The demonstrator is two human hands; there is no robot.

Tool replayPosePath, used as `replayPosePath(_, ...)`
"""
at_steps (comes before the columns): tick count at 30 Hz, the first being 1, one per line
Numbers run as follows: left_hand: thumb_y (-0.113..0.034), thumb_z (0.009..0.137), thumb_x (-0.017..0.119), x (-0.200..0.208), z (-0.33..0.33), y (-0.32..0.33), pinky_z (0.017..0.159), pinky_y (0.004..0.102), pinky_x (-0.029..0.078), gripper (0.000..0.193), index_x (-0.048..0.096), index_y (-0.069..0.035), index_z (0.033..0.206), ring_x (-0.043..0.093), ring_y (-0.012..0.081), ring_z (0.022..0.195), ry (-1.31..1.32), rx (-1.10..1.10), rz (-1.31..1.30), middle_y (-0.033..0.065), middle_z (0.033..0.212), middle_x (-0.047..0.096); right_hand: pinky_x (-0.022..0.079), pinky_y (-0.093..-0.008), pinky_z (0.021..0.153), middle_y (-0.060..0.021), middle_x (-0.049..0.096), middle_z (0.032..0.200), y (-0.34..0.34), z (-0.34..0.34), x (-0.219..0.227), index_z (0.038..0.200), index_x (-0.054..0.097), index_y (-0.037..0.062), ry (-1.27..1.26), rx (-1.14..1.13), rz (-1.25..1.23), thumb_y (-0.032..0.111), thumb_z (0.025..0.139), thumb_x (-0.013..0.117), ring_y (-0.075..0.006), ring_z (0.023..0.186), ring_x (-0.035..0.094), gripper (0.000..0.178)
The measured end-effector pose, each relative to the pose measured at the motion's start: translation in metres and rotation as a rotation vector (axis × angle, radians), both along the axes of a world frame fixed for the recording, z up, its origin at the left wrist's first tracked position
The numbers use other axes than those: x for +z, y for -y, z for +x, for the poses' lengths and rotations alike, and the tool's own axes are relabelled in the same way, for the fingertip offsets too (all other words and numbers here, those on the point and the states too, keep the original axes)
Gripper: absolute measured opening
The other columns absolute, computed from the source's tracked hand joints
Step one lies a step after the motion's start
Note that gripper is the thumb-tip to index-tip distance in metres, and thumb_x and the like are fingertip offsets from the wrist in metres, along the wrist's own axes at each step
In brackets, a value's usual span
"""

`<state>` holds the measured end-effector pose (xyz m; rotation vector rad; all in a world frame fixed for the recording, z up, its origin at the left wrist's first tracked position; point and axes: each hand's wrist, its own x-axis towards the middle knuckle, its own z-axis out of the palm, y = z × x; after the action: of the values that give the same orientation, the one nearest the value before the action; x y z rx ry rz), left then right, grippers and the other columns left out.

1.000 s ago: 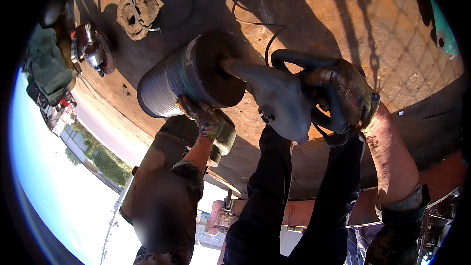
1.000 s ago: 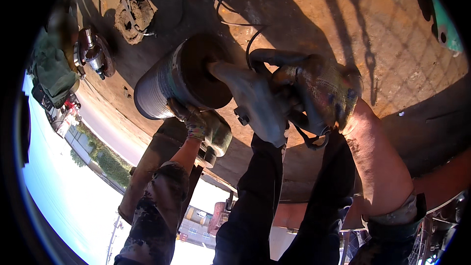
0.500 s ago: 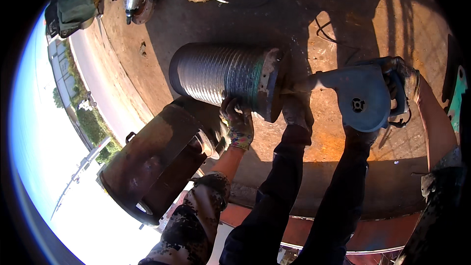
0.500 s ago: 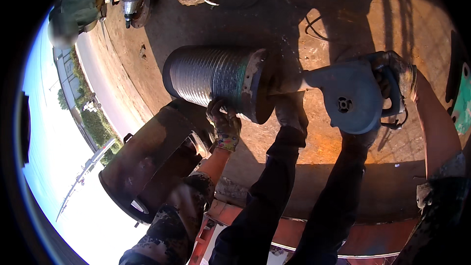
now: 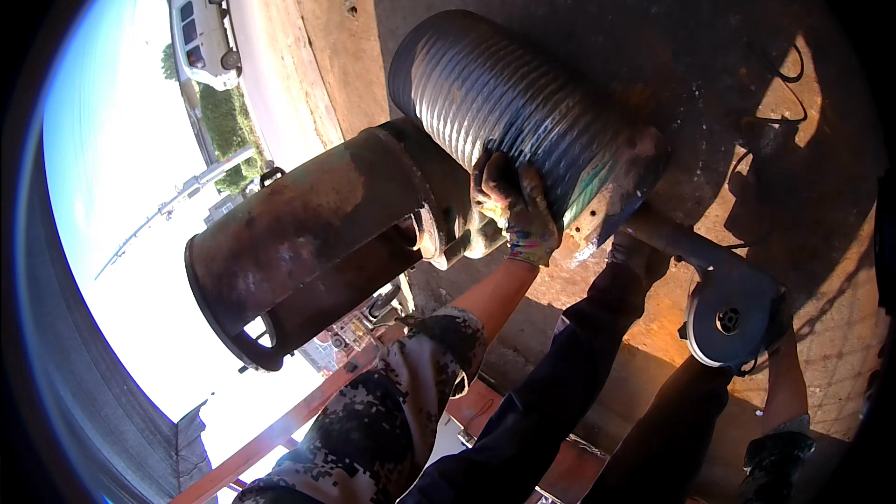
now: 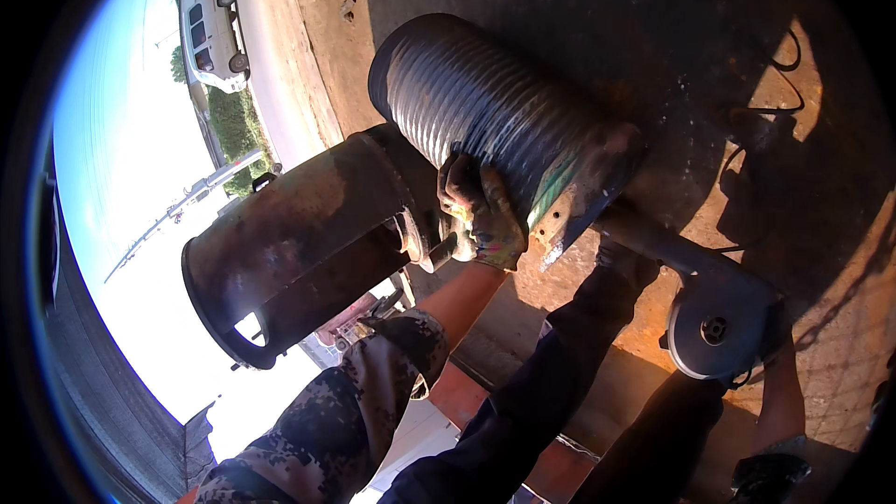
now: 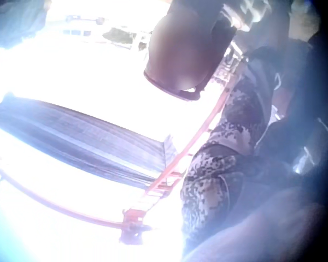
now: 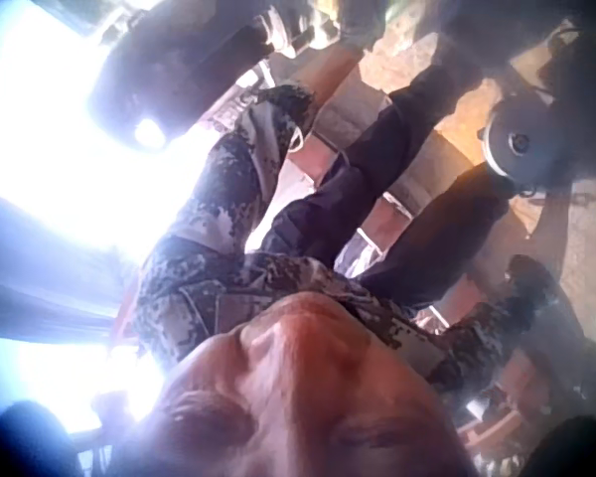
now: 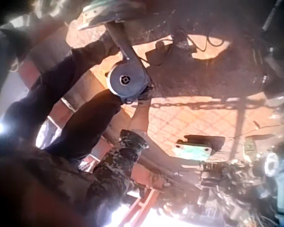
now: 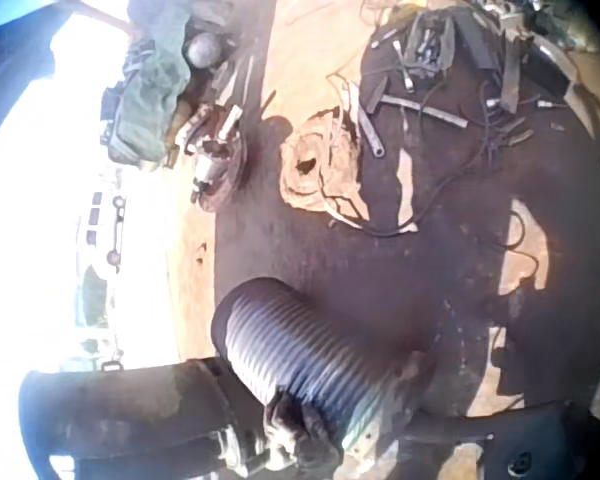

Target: The person uses an angle grinder to smooth the edges of a corrugated metal pipe. They repeatedly rotate the pipe and grind both ends, occasionally inspecting the interior and exterior surfaces.

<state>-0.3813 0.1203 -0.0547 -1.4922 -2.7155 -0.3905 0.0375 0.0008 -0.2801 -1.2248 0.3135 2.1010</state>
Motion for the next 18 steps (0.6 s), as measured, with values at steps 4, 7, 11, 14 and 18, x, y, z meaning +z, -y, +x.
replayPosePath(4, -0.037, 0.110, 0.052, -0.005, 0.002, -0.003, 0.115, 0.0487, 0.031, 0.048, 0.047, -0.002, 0.142, 0.042, 0.0353, 0.135, -0.042, -0.034, 0.093, 0.0194, 0.144, 0.045, 0.054, -0.0309, 0.073, -0.0055, 0.070, 0.098, 0.045, -0.030, -0.002, 0.112, 0.073, 0.0093, -0.081, -0.047, -0.058, 0.031, 0.096, 0.066, -0.0160, 0.086, 0.066, 0.028)
replayPosePath(7, -0.036, 0.110, 0.053, -0.002, 0.003, -0.009, 0.115, 0.0482, 0.031, 0.047, 0.047, -0.003, 0.142, 0.043, 0.0343, 0.135, -0.085, -0.077, 0.090, 0.0191, 0.143, 0.046, 0.053, -0.0313, 0.073, -0.0054, 0.069, 0.099, 0.079, -0.061, 0.003, 0.113, 0.073, 0.0097, -0.125, -0.088, -0.103, 0.033, 0.097, 0.066, -0.0162, 0.088, 0.066, 0.029)
replayPosePath(11, -0.037, 0.109, 0.055, -0.001, 0.012, -0.013, 0.117, 0.0499, 0.032, 0.055, 0.041, 0.002, 0.146, 0.041, 0.0381, 0.136, 0.057, 0.030, 0.047, 0.0223, 0.147, 0.037, 0.053, -0.0318, 0.075, -0.0052, 0.069, 0.101, 0.105, -0.074, 0.011, 0.114, 0.072, 0.0103, -0.137, -0.146, -0.124, 0.035, 0.098, 0.065, -0.0166, 0.090, 0.065, 0.030)
replayPosePath(14, -0.037, 0.107, 0.060, 0.004, 0.020, -0.023, 0.115, 0.0522, 0.035, 0.053, 0.048, 0.000, 0.144, 0.041, 0.0402, 0.135, -0.039, 0.109, -0.020, 0.0228, 0.144, 0.042, 0.053, -0.0322, 0.075, -0.0050, 0.068, 0.103, 0.114, -0.079, 0.021, 0.115, 0.072, 0.0107, -0.128, -0.175, -0.117, 0.036, 0.099, 0.065, -0.0169, 0.091, 0.065, 0.031)
replayPosePath(18, -0.036, 0.101, 0.067, -0.006, 0.016, -0.032, 0.114, 0.0561, 0.033, 0.053, 0.053, -0.007, 0.142, 0.041, 0.0424, 0.134, -0.097, 0.176, -0.034, 0.0230, 0.141, 0.049, 0.053, -0.0327, 0.077, -0.0048, 0.068, 0.105, 0.120, -0.082, 0.044, 0.117, 0.071, 0.0112, -0.116, -0.187, -0.099, 0.038, 0.100, 0.064, -0.0172, 0.093, 0.064, 0.032)
